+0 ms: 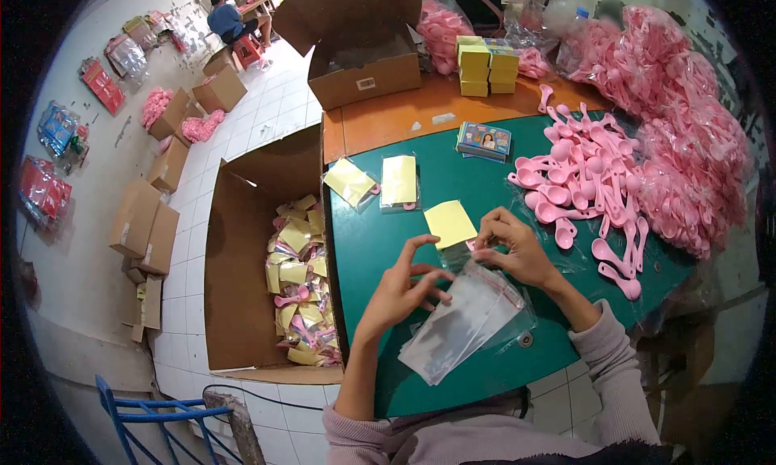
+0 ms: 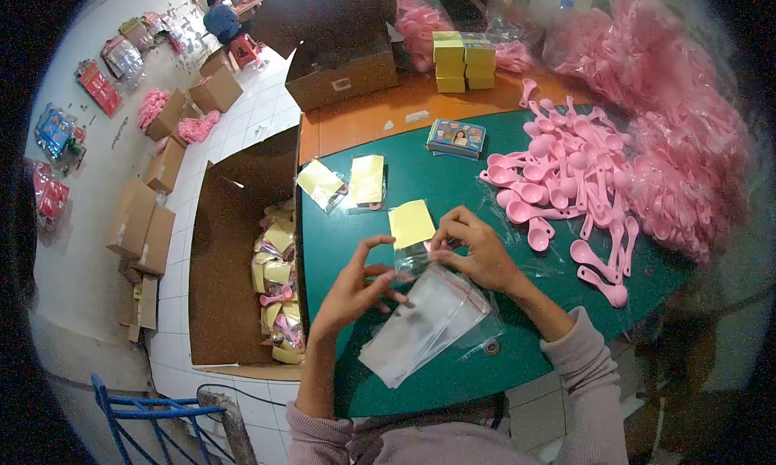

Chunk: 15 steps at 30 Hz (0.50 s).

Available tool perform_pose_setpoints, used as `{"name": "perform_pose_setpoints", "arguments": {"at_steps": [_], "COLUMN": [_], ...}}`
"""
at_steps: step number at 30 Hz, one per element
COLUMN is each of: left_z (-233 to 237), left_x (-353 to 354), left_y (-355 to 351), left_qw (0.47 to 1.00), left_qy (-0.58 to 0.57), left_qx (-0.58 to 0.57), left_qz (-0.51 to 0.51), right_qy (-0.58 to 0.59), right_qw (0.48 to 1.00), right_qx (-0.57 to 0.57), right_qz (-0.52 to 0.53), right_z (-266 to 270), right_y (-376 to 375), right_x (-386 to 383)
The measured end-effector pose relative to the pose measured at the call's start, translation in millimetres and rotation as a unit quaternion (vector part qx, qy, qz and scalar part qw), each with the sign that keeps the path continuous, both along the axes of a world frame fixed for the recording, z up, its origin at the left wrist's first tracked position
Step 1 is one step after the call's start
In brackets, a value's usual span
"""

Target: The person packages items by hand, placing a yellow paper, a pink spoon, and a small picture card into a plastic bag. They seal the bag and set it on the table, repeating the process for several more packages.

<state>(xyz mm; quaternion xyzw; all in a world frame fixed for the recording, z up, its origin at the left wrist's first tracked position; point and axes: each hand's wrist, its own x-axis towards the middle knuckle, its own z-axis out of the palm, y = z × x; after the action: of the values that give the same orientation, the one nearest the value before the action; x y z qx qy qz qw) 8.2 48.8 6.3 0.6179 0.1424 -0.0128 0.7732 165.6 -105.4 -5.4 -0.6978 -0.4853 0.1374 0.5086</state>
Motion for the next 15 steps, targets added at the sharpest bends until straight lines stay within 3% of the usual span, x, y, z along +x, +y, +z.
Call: {"name": "perform_pose_setpoints", "arguments": {"at_steps": [2,6,8,13,15], "left_z": [-2,-21,-23,-36,-32], "left_x": [7,13,12,16,18], "left_y": [-11,-13,-11,-13,-16], "left_qw": [0.977,0.967,0.959,0.95,0.96], "left_qy": [-0.008,-0.03,-0.028,0.003,0.061], "left_qx": [0.213,0.243,0.271,0.294,0.244], "left_qz": [0.009,0.073,0.074,0.1,0.124], "right_qy": [0.058,0.115,0.373,0.3,0.287], "right_qw": [0.998,0.993,0.924,0.952,0.955], "right_qx": [0.008,-0.031,-0.074,-0.062,-0.066], "right_qz": [0.021,0.016,0.034,-0.017,-0.039], "right_z": [-5,-14,-5,-17,-19], "right_y": [-1,-5,-4,2,2], "right_x": [0,7,5,-2,-3]}}
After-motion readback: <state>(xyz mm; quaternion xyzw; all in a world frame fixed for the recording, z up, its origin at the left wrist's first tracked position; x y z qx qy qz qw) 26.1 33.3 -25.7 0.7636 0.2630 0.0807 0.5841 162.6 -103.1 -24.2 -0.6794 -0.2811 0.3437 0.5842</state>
